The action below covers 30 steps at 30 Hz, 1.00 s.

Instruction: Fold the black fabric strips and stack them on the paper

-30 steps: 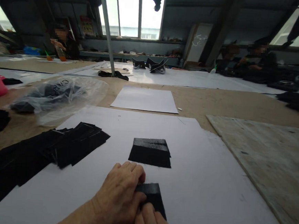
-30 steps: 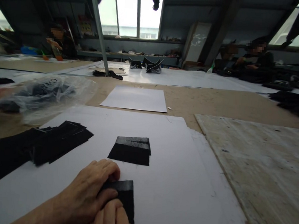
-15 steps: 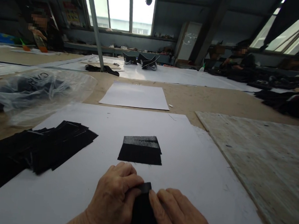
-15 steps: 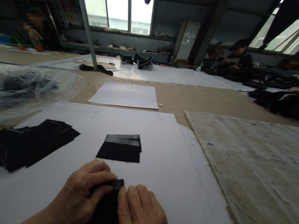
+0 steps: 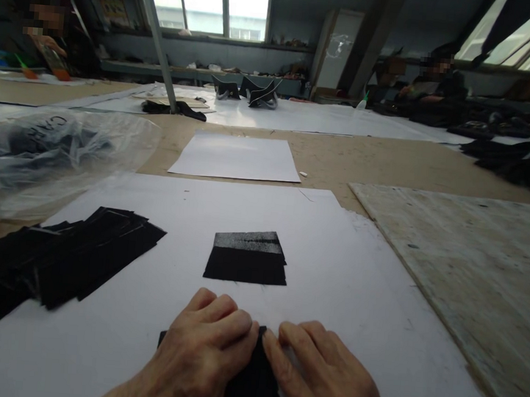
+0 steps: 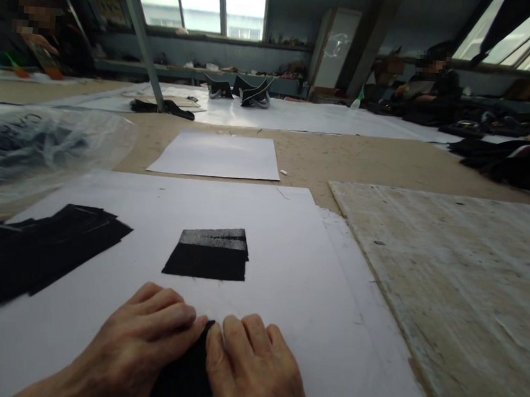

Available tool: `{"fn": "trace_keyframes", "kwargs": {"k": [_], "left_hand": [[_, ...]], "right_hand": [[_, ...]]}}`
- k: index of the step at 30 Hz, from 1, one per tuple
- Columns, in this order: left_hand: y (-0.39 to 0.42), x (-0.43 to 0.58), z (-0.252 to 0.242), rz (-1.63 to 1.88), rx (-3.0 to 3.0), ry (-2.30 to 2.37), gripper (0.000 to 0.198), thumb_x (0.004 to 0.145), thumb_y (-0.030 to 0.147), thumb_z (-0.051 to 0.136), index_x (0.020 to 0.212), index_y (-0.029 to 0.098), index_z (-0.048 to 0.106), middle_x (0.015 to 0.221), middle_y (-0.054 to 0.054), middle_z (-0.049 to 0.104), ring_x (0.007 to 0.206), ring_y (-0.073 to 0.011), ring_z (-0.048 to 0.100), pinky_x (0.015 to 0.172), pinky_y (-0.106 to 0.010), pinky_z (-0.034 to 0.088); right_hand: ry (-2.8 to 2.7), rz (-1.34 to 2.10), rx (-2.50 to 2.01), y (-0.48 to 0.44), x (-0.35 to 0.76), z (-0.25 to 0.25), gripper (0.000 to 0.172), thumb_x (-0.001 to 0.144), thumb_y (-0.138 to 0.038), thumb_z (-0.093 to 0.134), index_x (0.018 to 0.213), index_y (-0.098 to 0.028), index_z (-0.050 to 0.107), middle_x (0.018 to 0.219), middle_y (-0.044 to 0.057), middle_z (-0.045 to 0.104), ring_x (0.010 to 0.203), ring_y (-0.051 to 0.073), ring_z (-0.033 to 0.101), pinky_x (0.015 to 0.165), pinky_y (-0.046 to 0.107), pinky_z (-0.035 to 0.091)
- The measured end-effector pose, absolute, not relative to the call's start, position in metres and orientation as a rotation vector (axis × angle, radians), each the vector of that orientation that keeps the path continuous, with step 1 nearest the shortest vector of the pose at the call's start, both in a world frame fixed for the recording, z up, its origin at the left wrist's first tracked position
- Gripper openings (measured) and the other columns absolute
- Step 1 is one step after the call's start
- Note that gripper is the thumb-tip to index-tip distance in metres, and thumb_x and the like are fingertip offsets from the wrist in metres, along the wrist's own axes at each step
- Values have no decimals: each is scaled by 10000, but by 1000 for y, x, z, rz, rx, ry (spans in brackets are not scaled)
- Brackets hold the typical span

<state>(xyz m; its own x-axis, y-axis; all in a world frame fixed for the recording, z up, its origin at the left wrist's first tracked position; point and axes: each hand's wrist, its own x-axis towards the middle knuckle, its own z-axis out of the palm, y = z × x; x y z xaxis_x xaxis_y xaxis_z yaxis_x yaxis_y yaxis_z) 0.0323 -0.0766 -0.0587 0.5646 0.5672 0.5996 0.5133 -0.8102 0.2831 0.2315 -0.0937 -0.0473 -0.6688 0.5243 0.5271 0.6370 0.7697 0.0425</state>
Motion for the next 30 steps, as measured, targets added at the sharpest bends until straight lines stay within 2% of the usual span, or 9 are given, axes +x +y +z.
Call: {"fn": "trace_keyframes", "kwargs": {"k": [4, 9, 13, 15, 18, 23, 27, 30], "left_hand": [[-80, 35, -53, 1012, 2826, 953, 268, 936, 131, 331, 907, 125, 598, 688, -11, 541, 636, -145, 412, 635, -346, 235], [-80, 36, -47, 996, 2844, 949, 354, 944, 93, 280, 693, 131, 527, 687, -1, 546, 637, -139, 398, 647, -353, 227], [-80, 39, -48, 1021, 2796, 941, 389, 949, 105, 254, 661, 141, 513, 648, 1, 515, 625, -144, 379, 657, -356, 224], [-79, 40, -50, 1050, 2789, 925, 391, 946, 105, 246, 665, 144, 516, 638, -1, 505, 620, -145, 373, 662, -357, 224], [-79, 38, -50, 1063, 2792, 935, 342, 917, 91, 281, 676, 135, 519, 631, -9, 492, 615, -142, 377, 655, -352, 230], [-81, 22, -51, 1102, 2759, 1040, 203, 872, 98, 384, 796, 126, 571, 648, -18, 506, 626, -144, 408, 654, -345, 250], [-84, 4, -56, 1031, 2750, 1001, 261, 878, 82, 365, 1015, 141, 580, 769, -48, 552, 655, -153, 415, 628, -326, 262], [-85, 0, -57, 933, 2738, 988, 270, 893, 86, 342, 1023, 141, 571, 769, -51, 546, 660, -156, 410, 619, -321, 273]], "right_hand": [[-2405, -224, -865, -93, 231, -46, 299, 876, -81, 347, 1029, -84, 605, 852, 110, 606, 713, 183, 535, 567, 298, 467], [-2219, 146, -985, -92, 230, -46, 228, 836, -41, 451, 959, -133, 620, 743, 46, 550, 669, 130, 513, 577, 237, 463], [-2218, 32, -899, -91, 225, -48, 315, 825, -54, 428, 1095, -87, 588, 782, 73, 571, 674, 140, 526, 553, 242, 467], [-2241, -39, -856, -89, 221, -49, 311, 839, -85, 397, 1087, -60, 583, 761, 81, 573, 653, 151, 515, 517, 253, 456], [-2332, -74, -854, -88, 218, -49, 310, 876, -125, 343, 1055, -53, 586, 758, 84, 585, 643, 161, 492, 502, 272, 449], [-2425, -281, -832, -90, 215, -49, 289, 857, -49, 351, 1000, -49, 601, 842, 85, 618, 642, 160, 472, 493, 278, 420], [-2436, -297, -820, -92, 216, -50, 325, 855, -48, 332, 1041, -33, 598, 849, 113, 607, 714, 183, 507, 553, 298, 453], [-2430, -280, -779, -91, 218, -49, 346, 879, -76, 307, 1062, -43, 599, 943, 146, 611, 843, 217, 536, 645, 338, 483]]}}
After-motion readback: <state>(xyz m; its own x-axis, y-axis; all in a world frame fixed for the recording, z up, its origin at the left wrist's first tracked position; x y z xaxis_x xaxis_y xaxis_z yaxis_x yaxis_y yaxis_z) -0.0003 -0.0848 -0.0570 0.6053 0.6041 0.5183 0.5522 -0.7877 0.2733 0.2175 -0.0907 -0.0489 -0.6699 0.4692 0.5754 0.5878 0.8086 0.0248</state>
